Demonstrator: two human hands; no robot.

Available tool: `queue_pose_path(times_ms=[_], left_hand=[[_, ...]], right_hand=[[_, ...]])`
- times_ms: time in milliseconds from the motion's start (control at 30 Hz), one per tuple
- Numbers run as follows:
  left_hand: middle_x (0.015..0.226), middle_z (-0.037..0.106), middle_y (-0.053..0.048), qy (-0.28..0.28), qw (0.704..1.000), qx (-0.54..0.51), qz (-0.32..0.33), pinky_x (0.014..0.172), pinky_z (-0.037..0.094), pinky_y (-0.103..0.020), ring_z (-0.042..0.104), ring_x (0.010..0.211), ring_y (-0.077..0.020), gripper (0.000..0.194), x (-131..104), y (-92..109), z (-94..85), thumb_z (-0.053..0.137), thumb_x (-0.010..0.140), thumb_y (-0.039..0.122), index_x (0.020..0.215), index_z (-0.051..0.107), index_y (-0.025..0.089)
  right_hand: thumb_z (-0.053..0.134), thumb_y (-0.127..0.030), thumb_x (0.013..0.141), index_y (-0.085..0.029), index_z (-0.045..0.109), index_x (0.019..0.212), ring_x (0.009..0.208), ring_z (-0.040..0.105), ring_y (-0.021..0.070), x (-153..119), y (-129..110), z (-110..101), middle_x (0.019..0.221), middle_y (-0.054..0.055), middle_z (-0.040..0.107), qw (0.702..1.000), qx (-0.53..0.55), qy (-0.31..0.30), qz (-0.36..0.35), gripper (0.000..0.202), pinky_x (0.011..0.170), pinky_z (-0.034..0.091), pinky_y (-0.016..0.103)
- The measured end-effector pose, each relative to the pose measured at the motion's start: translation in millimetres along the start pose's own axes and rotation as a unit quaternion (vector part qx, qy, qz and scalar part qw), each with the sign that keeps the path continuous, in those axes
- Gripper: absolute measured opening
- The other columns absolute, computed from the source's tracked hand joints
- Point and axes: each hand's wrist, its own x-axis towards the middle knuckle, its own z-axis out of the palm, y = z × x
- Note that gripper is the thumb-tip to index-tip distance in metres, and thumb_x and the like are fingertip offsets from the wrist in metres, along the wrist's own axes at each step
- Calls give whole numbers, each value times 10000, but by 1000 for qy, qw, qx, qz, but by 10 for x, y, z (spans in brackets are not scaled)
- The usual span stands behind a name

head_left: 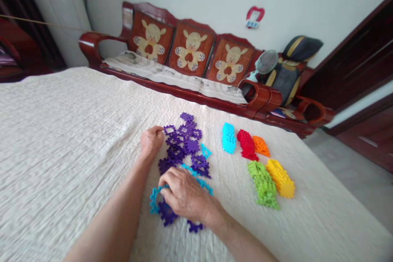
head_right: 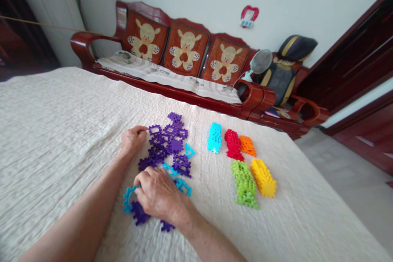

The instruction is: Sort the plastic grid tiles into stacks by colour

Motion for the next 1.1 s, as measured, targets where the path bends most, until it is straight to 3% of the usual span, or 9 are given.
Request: queue_pose_path(times_ms=[100,200,367,500,633,733,867,1000,1100], left_hand=[[1001,749,-55,2,1000,0,2,922,469,-278,673,982,-211,370,-13,19,-12,443,817,210,1041,737,202],[1011,748,-59,-5,1000,2,3,912,478,-290,678,966,-220,380,-10,28,-15,437,819,209,1061,730,199],[967,753,-55,-4,1000,21,-4,877,491,-275,683,935,-217,367,4,24,1,447,818,226,1042,738,216],[940,754,-52,-4,1000,27,-6,865,491,-271,685,896,-208,365,6,15,20,441,822,226,1033,740,221],[972,749,-50,-7,1000,27,-4,891,484,-293,676,919,-210,365,14,-3,34,449,816,212,1044,733,219],[979,747,-54,-6,1000,29,4,909,476,-307,668,938,-212,360,12,1,28,450,818,200,1047,729,205],[984,746,-68,-7,999,36,-1,910,476,-316,666,952,-229,359,2,28,3,446,823,203,1037,735,198],[987,746,-71,-9,999,32,-7,902,482,-325,669,956,-247,368,1,36,-7,442,823,230,1038,740,210],[988,748,-68,-10,999,34,-9,889,488,-328,671,955,-255,368,5,29,-1,444,819,240,1036,741,220]], right_hand=[[532,-148,872,-205,579,934,874,577,132,33,51,-98,901,5,630,993,97,61,8,97,806,444,252],[519,-136,858,-212,591,964,852,597,126,17,195,-247,914,5,642,975,150,162,24,150,782,471,249],[481,-107,800,-215,581,875,933,605,181,-303,700,-471,921,40,638,945,60,313,77,166,874,477,332],[449,-87,760,-218,563,849,951,612,192,-688,1072,-465,934,46,643,943,11,304,133,195,889,485,361],[403,-38,685,-211,587,921,1067,594,195,-873,1236,-382,1044,66,632,952,-3,271,144,346,953,475,387],[425,-38,649,-207,572,1088,1167,556,200,-885,1245,-379,1177,81,604,964,3,226,140,493,1015,445,404],[540,-122,701,-187,531,1209,1191,540,242,-856,1170,-375,1248,114,584,971,-8,175,164,512,1037,426,441],[563,-166,754,-178,552,1180,1133,556,249,-819,1111,-294,1178,111,608,962,-57,180,199,426,1002,451,449],[558,-129,734,-188,537,1216,1164,537,248,-784,1149,-297,1209,108,591,955,-86,204,195,486,1016,447,446]])
